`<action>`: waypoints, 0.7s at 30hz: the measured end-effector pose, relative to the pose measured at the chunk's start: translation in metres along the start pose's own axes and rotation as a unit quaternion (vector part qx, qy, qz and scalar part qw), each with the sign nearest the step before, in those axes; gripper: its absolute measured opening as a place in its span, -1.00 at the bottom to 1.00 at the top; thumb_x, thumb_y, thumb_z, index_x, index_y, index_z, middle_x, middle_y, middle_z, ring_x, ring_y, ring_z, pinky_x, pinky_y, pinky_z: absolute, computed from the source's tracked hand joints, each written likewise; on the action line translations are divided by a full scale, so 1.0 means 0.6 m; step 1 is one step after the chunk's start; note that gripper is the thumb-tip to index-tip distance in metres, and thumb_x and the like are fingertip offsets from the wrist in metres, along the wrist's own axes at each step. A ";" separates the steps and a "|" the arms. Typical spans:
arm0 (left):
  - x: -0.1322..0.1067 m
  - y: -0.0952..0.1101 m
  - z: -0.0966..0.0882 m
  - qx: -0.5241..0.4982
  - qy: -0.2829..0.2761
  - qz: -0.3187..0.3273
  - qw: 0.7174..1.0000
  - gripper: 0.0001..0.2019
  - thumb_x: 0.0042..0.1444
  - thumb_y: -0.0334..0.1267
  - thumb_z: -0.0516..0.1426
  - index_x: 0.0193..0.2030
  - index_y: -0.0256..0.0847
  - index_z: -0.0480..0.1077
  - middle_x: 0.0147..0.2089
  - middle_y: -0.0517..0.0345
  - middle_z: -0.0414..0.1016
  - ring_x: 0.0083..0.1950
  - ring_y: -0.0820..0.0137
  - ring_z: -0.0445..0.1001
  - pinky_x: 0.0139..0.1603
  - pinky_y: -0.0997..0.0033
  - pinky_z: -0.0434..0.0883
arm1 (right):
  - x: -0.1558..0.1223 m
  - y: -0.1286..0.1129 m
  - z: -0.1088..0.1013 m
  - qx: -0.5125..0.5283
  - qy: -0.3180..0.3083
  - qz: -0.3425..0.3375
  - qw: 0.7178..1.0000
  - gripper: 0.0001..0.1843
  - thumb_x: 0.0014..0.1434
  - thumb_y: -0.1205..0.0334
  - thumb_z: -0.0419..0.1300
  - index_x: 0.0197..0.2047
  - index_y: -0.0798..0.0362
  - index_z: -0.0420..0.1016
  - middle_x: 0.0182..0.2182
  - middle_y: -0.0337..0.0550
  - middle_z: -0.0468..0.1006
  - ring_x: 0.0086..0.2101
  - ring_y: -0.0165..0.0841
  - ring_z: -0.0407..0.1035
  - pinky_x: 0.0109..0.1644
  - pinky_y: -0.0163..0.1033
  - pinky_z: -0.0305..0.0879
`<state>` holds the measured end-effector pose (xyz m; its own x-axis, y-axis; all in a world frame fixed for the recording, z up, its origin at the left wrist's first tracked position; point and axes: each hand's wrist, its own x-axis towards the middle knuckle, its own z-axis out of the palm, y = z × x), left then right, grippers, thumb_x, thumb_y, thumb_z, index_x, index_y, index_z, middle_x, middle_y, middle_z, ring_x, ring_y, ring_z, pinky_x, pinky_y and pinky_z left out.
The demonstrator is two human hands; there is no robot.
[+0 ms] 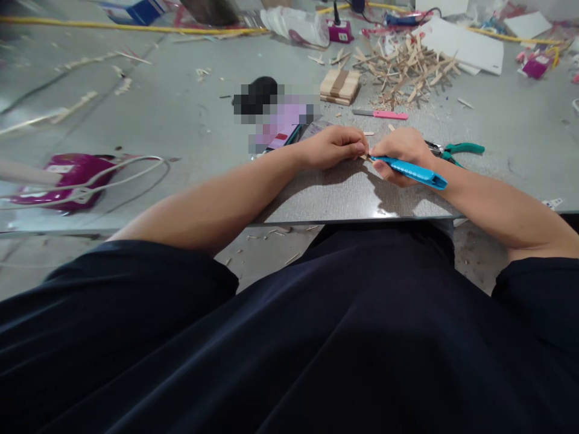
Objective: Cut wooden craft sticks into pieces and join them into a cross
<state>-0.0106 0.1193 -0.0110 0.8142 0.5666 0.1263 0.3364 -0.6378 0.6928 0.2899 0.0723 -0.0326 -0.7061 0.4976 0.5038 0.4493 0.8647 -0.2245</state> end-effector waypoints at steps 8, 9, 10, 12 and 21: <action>0.005 0.002 -0.001 0.006 -0.007 0.015 1.000 -0.68 0.60 0.05 0.17 -0.18 0.00 0.55 -0.03 -0.13 0.70 0.09 0.01 0.67 0.42 -0.23 0.65 | -0.005 -0.017 -0.024 -0.003 0.054 0.053 0.997 0.13 0.44 -0.95 -0.14 0.23 -0.25 0.88 -0.06 0.18 0.84 0.04 0.26 0.83 0.33 0.47 0.82; 0.006 0.003 -0.001 0.020 -0.009 0.023 0.999 -0.67 0.59 0.04 0.18 -0.23 0.01 0.54 0.00 -0.14 0.71 0.13 0.00 0.67 0.47 -0.23 0.64 | -0.008 -0.019 -0.027 -0.005 0.072 0.051 0.996 0.18 0.45 -0.95 -0.18 0.31 -0.24 0.87 -0.04 0.18 0.84 0.05 0.26 0.83 0.34 0.46 0.82; 0.006 0.005 -0.001 0.031 -0.012 0.028 0.999 -0.65 0.60 0.04 0.18 -0.25 0.02 0.53 0.02 -0.15 0.72 0.16 0.00 0.68 0.49 -0.23 0.63 | -0.011 -0.021 -0.030 -0.012 0.084 0.062 0.994 0.19 0.46 -0.95 -0.19 0.37 -0.24 0.86 -0.03 0.18 0.83 0.07 0.27 0.83 0.35 0.46 0.81; 0.005 0.009 -0.001 0.038 -0.015 0.026 0.999 -0.64 0.62 0.04 0.17 -0.25 0.02 0.54 0.05 -0.17 0.72 0.18 0.00 0.68 0.48 -0.22 0.64 | -0.018 -0.023 -0.039 -0.027 0.087 0.097 0.991 0.14 0.48 -0.93 -0.13 0.42 -0.30 0.84 -0.06 0.16 0.81 0.08 0.29 0.83 0.34 0.46 0.81; -0.001 0.024 -0.001 0.028 -0.018 0.028 0.999 -0.62 0.59 0.04 0.18 -0.29 0.00 0.52 0.10 -0.26 0.73 0.19 -0.05 0.68 0.48 -0.31 0.62 | -0.009 -0.027 -0.052 -0.010 -0.027 0.111 0.993 -0.14 0.54 -0.73 0.02 0.16 -0.29 0.88 -0.14 0.12 0.78 -0.03 0.24 0.77 0.26 0.43 0.78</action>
<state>-0.0062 0.1100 -0.0005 0.8485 0.5111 0.1370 0.3152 -0.6962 0.6450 0.3036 0.0535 -0.0057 -0.6160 0.6799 0.3978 0.6084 0.7314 -0.3080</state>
